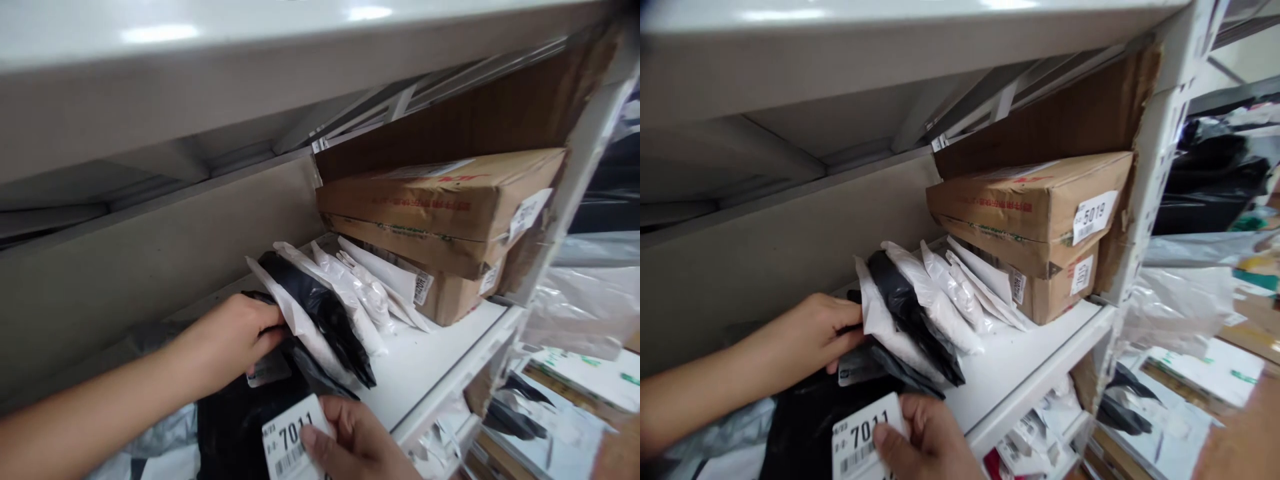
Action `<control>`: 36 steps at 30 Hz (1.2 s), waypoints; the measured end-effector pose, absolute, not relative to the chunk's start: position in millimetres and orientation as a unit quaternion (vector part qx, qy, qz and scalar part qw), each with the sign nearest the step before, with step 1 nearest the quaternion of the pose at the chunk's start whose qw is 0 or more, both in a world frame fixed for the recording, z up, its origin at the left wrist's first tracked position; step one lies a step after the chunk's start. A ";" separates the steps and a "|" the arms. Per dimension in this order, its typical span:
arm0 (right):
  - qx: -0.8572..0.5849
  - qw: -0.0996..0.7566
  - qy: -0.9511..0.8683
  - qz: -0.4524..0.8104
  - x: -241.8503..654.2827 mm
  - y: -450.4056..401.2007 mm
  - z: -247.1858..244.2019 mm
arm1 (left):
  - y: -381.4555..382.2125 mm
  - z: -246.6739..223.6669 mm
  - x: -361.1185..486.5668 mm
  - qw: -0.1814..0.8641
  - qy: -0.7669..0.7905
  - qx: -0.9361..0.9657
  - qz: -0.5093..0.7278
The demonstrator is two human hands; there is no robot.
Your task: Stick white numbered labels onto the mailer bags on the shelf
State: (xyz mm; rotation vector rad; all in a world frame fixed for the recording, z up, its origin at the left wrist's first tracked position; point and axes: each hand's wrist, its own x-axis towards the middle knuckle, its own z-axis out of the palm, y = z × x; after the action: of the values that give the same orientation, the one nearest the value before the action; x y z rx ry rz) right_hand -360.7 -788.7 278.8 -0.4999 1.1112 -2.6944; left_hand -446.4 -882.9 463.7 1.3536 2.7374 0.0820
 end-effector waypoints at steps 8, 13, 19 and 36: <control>-0.063 0.047 0.413 -0.907 -361.6 -790.9 287.9 | -905.9 446.1 -433.5 -0.001 0.927 0.373 0.048; -0.060 0.038 0.407 -0.911 -354.9 -798.8 302.0 | -917.6 446.0 -428.3 0.045 0.901 0.429 0.047; -0.055 0.036 0.418 -0.906 -363.6 -827.8 309.5 | -942.1 444.6 -425.1 0.121 0.894 0.429 0.037; 0.028 0.024 0.440 -0.897 -360.6 -843.7 308.6 | -953.0 432.8 -407.9 0.121 0.921 0.370 -0.020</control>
State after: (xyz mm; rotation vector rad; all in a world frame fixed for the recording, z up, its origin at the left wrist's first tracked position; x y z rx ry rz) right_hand -360.6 -843.7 308.6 0.0882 1.3605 -2.7775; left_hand -407.9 -953.0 432.8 1.0792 2.6893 -0.0590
